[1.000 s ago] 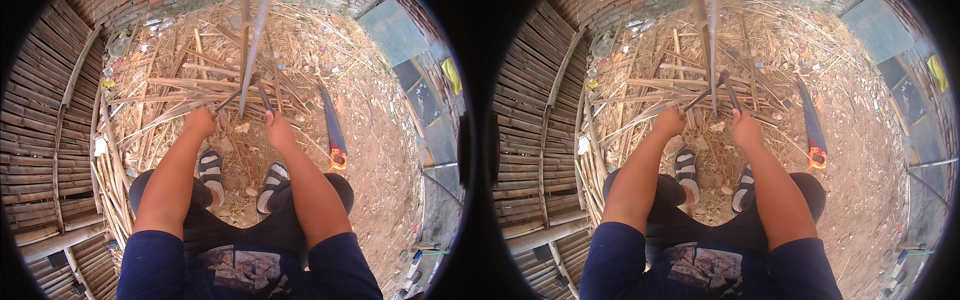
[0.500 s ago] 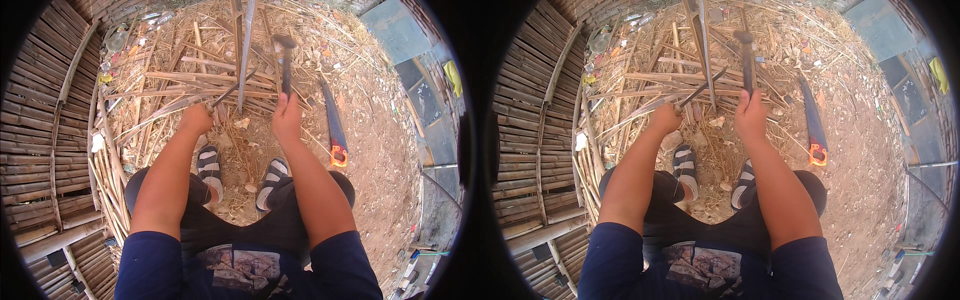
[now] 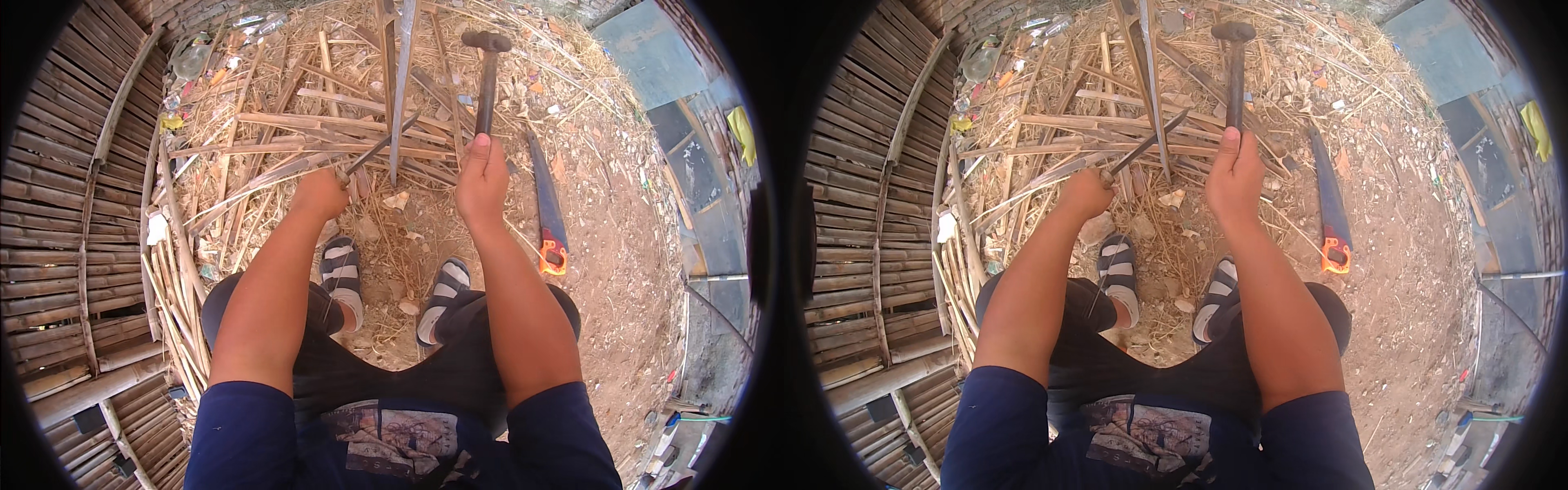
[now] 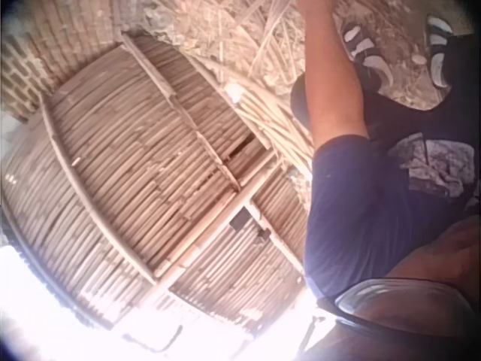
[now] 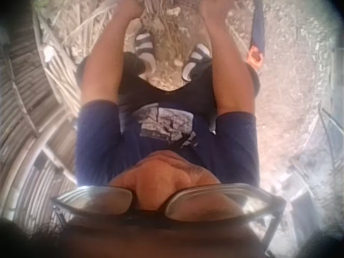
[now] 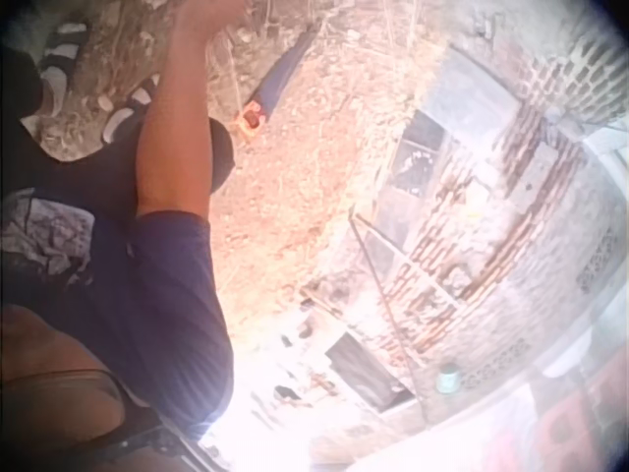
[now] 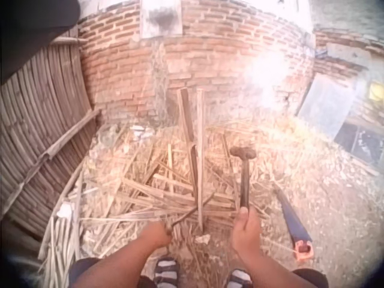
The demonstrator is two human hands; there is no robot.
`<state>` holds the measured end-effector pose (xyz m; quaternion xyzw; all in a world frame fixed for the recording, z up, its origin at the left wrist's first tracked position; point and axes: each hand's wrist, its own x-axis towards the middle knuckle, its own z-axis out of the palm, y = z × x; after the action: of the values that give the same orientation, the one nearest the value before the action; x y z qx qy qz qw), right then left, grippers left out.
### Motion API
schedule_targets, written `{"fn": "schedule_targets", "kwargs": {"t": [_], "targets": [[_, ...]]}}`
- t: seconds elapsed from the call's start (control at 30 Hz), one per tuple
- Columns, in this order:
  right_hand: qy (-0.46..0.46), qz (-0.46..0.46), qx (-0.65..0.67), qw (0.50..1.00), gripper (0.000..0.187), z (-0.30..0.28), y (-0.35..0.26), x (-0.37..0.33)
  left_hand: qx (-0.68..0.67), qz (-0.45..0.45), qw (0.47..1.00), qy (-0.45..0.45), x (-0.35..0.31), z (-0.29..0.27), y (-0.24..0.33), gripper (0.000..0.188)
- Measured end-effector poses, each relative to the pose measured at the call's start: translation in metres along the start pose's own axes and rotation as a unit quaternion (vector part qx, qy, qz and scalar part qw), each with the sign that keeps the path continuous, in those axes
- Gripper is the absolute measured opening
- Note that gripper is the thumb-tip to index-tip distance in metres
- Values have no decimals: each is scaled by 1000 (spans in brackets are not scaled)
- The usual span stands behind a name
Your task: The person splits a bamboo stick using a knife and a hammer, then uses a knife to shave thin strips from the split pieces.
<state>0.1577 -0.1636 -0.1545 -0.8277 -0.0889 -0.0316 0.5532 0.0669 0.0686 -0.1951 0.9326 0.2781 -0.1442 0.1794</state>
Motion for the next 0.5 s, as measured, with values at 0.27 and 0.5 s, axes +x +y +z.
{"fn": "schedule_targets", "kwargs": {"t": [0.27,0.5], "targets": [[-207,87,-291,930,50,18,93,-18,3,-5,1000,-15,4,1,-10,36],[-29,-11,-88,996,46,7,12,10,6,-1,1000,-17,6,5,-11,33]]}}
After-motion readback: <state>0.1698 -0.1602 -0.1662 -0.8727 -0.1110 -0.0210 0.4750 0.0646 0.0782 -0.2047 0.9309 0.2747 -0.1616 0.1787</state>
